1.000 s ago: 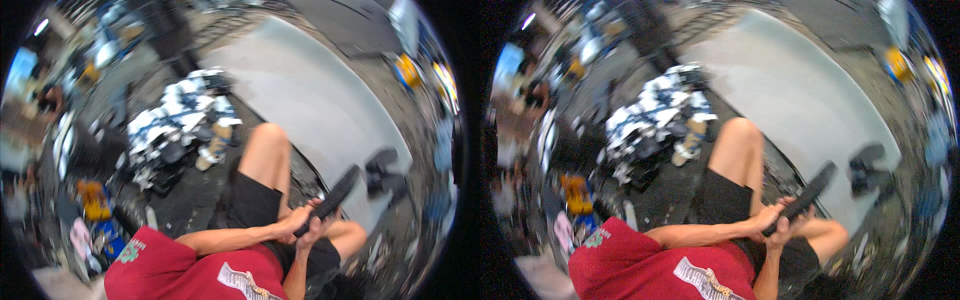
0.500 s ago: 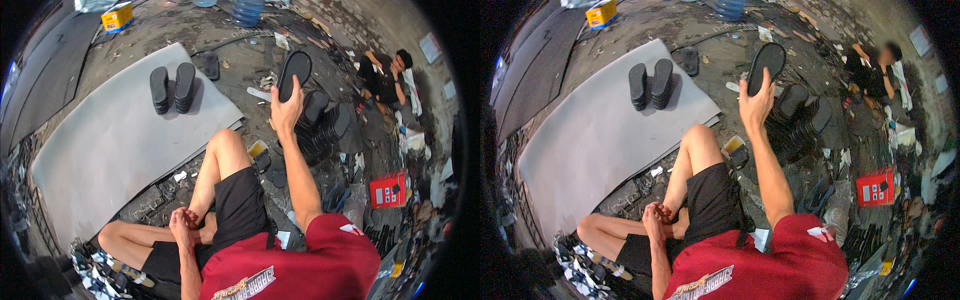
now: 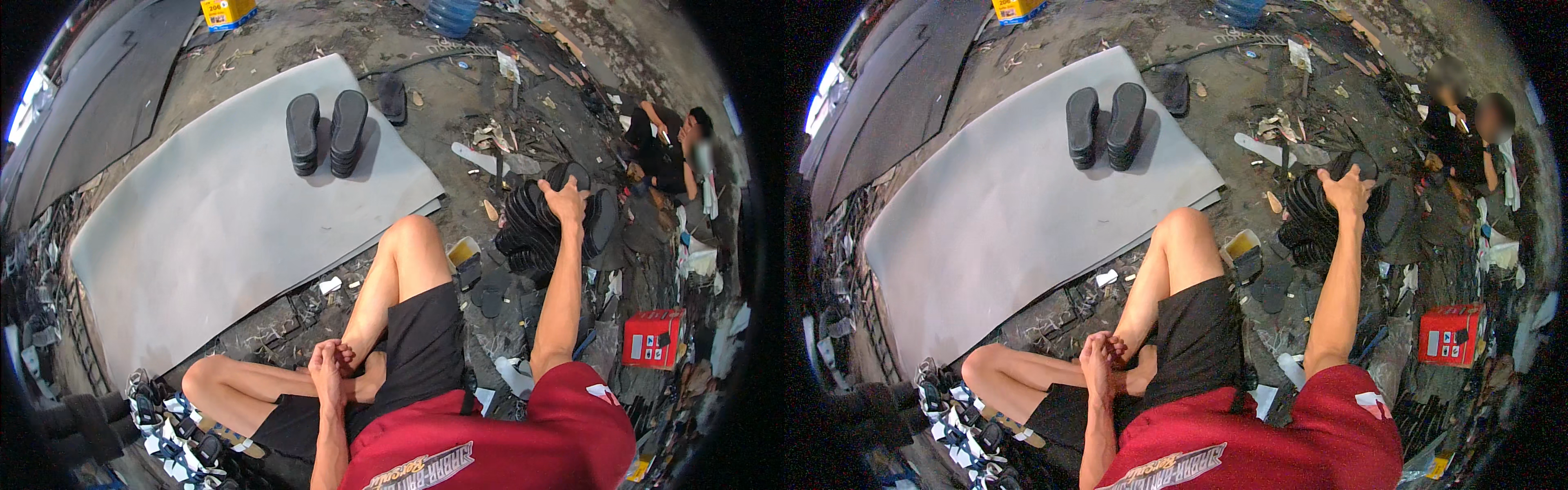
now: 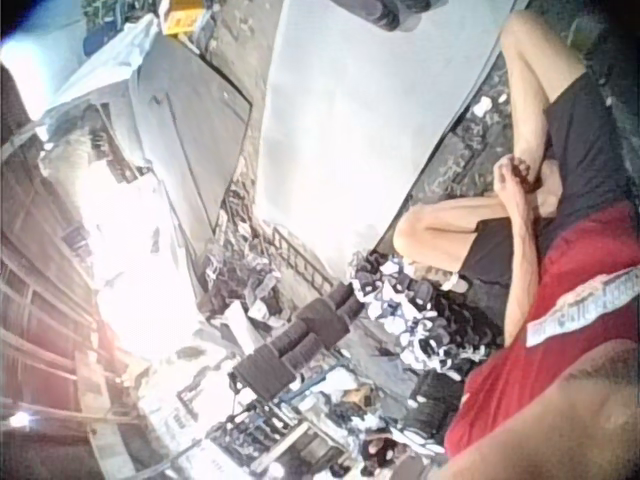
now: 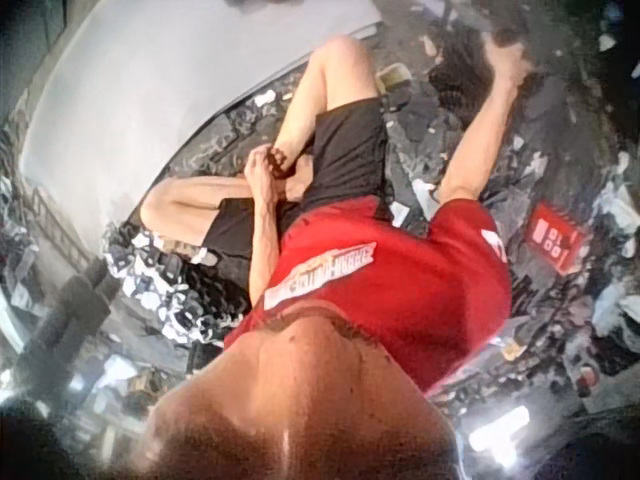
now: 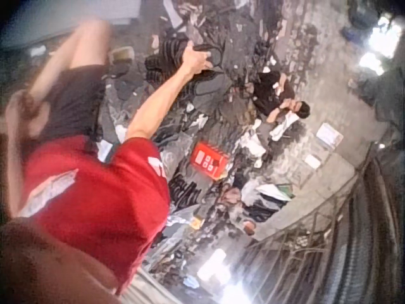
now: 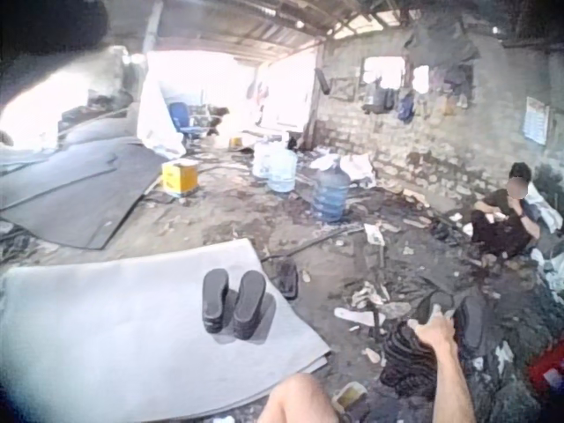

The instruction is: The person sits on the floor and repeatedly picks up black flip-flops, turns them over to inspect the soles, and places them back down. The person handles the flip-flops one at a time, examining the tread and surface before setting them aside.

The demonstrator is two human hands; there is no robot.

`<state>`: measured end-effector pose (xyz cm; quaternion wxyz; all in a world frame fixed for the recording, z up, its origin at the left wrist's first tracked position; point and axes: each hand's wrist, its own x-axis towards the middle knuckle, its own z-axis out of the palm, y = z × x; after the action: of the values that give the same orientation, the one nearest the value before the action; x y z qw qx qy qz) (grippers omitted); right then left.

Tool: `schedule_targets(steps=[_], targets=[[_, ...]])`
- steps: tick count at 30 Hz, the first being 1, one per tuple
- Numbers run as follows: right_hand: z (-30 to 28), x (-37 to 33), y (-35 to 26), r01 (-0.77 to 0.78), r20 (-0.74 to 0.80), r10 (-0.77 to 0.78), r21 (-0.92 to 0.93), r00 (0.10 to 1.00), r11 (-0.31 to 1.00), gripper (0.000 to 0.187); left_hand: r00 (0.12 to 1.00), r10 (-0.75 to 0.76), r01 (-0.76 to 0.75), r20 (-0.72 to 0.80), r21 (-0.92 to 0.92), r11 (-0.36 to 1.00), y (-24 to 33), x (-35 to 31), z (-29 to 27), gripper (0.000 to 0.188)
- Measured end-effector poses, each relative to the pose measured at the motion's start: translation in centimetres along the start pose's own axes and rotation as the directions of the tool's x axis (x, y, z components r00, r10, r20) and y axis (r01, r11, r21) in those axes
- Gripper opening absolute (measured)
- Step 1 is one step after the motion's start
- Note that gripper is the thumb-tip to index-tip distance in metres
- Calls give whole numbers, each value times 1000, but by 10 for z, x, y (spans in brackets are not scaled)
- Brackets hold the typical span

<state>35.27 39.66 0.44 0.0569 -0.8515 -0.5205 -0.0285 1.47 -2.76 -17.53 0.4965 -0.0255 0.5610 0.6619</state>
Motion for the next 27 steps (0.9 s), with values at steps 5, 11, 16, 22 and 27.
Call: schedule_targets(steps=[5,11,16,22,27], targets=[[9,-33,-43,485,-423,-424,43,801,874,64,999,-35,36,-33,23,999,0,1,4,24],[127,-109,-231,675,-166,-742,575,649,462,53,997,23,-4,-69,276,961,4,1,8,17],[262,-6,-312,493,10,-572,494,820,716,56,999,-11,20,-43,213,977,8,2,13,20],[290,36,-369,518,85,-551,251,830,818,72,958,-193,215,-210,85,973,7,11,24,36],[310,66,-395,549,90,-574,205,814,810,78,942,-237,272,-236,126,954,11,18,29,24]])
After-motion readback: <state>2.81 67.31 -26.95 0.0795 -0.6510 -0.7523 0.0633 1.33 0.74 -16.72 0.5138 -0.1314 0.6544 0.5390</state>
